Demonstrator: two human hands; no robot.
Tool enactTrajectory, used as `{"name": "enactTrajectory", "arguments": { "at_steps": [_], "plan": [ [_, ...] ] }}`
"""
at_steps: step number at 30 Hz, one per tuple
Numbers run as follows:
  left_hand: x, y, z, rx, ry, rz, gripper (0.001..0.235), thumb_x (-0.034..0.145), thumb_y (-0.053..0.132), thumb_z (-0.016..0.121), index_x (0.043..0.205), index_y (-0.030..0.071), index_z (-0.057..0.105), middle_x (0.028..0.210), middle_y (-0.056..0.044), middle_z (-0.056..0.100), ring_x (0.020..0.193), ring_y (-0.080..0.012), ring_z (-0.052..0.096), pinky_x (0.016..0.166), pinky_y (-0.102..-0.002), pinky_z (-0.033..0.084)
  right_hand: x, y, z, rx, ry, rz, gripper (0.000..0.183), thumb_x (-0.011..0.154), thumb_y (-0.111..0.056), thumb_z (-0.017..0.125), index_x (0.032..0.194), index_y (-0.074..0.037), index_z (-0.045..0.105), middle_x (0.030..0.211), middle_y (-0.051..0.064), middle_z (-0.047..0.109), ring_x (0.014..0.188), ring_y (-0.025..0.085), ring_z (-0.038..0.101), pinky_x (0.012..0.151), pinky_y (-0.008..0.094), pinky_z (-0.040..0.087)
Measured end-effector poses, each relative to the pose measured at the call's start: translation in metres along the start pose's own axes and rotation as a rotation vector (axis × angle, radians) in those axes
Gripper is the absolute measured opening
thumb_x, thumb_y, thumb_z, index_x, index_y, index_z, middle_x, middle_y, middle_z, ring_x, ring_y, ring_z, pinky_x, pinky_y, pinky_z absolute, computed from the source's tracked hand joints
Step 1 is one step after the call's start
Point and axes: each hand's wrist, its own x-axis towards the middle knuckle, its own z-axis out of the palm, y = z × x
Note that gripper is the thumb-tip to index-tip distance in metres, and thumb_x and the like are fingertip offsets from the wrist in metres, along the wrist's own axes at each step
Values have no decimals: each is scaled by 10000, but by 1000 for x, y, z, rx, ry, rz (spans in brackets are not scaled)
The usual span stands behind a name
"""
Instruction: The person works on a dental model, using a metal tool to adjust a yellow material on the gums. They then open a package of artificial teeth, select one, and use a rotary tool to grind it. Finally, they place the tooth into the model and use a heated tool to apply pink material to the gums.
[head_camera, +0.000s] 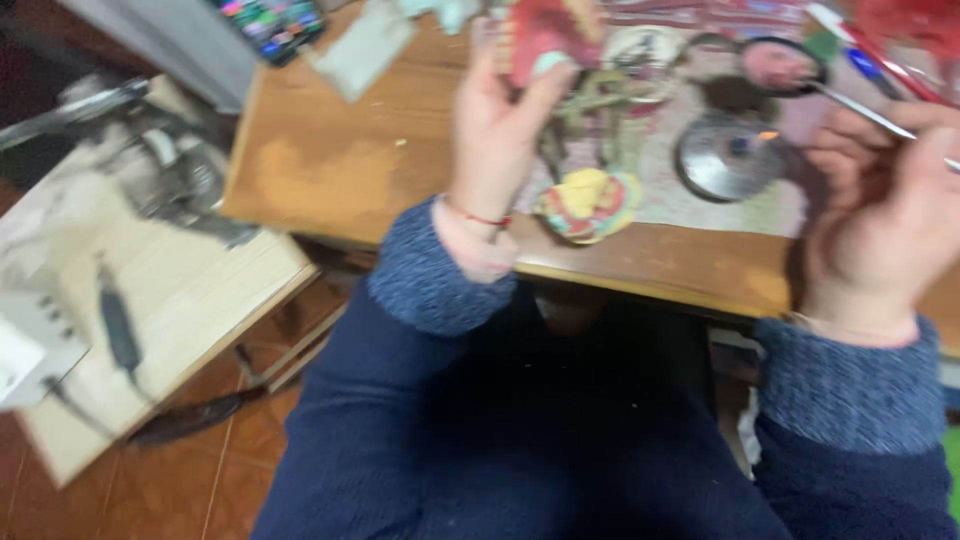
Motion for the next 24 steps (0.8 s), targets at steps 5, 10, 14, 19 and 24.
{"name": "enactTrajectory", "arguments": {
  "at_steps": [5,10,14,19,24],
  "plan": [
    [-1,6,7,-9,-55,-21,289,1047,37,730,1306,1,607,1166,-47,723,1056,-104,676,986,-274,546,5,41,-57,37,122,67,324,1237,-225,398,1350,48,531,1204,208,647,1038,262,635,961,324,510],
    [-1,1,2,23,-83,-20,304,1047,15,720,1333,10,616,1142,-60,739,1031,-122,705,965,-284,574,-3,-4,5,-61,139,-32,288,1235,-216,448,1346,28,555,1168,190,659,1006,245,647,917,315,515],
    [-2,14,11,-5,-69,-66,312,1037,-21,706,1333,0,610,1205,-52,714,1098,-134,678,1017,-299,556,-1,-24,38,-118,83,-101,237,1241,-234,564,1265,2,576,1116,193,717,953,232,678,856,304,532],
    [-4,12,6,13,-68,-23,251,1075,-16,696,1311,7,615,1174,-51,710,1070,-121,666,1017,-275,533,-2,-26,42,-26,73,-60,245,1234,-224,540,1260,19,566,1115,196,711,978,243,688,926,332,558],
    [-4,15,6,54,-54,-34,254,1064,-2,702,1299,19,608,1238,-40,698,1089,-111,654,1040,-274,520,-3,-30,46,-36,67,-49,230,1214,-202,508,1255,16,566,1128,196,719,1013,246,706,972,341,571]
  ]
}}
